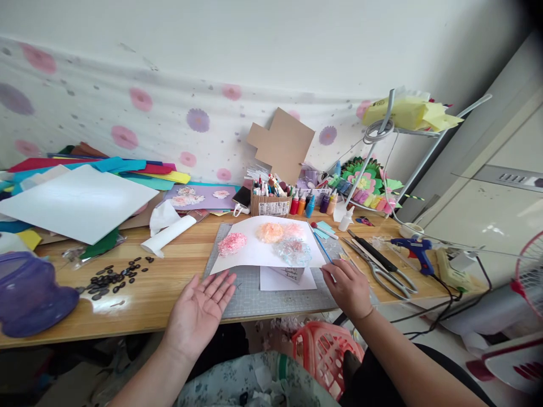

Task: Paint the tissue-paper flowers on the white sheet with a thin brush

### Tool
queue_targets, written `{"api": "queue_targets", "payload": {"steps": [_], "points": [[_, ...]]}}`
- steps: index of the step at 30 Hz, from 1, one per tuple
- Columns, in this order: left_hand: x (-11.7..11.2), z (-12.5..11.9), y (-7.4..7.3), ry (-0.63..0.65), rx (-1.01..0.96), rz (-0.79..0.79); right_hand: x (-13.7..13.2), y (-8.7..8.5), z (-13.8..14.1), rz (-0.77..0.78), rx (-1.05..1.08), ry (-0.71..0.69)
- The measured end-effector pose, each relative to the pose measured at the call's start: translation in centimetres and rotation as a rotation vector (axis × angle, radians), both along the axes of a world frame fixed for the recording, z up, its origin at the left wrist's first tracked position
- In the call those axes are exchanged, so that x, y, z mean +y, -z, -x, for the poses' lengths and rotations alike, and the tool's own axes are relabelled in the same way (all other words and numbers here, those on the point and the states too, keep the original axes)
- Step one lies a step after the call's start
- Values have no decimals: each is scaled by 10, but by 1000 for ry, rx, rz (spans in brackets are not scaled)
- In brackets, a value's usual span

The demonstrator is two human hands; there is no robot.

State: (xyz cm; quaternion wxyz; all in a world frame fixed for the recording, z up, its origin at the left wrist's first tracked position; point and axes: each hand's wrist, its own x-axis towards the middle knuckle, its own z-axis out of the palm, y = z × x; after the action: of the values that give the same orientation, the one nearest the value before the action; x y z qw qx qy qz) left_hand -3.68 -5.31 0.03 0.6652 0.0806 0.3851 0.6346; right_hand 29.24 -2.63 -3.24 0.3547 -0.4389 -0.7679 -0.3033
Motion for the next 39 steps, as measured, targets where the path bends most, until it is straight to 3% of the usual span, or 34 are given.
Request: {"api": "queue_targets", "payload": {"steps": [11, 20, 24, 29, 33, 36, 39], "points": [[28, 1, -9, -110, 47, -71, -9, -1, -2, -21, 17, -72], [35, -28, -10, -8, 129, -170, -27, -12, 10, 28, 47, -181], [43, -32, -8, -37, 204, -146, -40, -17, 17, 85, 99, -227], [57, -14, -6, 4, 338, -106, -43, -28, -4, 103, 285, -174], [73, 7, -10, 116, 430, -91, -35, -40, -30, 230, 423, -161], [92, 18, -14, 208, 471, -96, -36, -56, -38, 280, 536, -143], [115, 25, -16, 288, 506, -90, -40, -75, -50, 210, 662, -58]]}}
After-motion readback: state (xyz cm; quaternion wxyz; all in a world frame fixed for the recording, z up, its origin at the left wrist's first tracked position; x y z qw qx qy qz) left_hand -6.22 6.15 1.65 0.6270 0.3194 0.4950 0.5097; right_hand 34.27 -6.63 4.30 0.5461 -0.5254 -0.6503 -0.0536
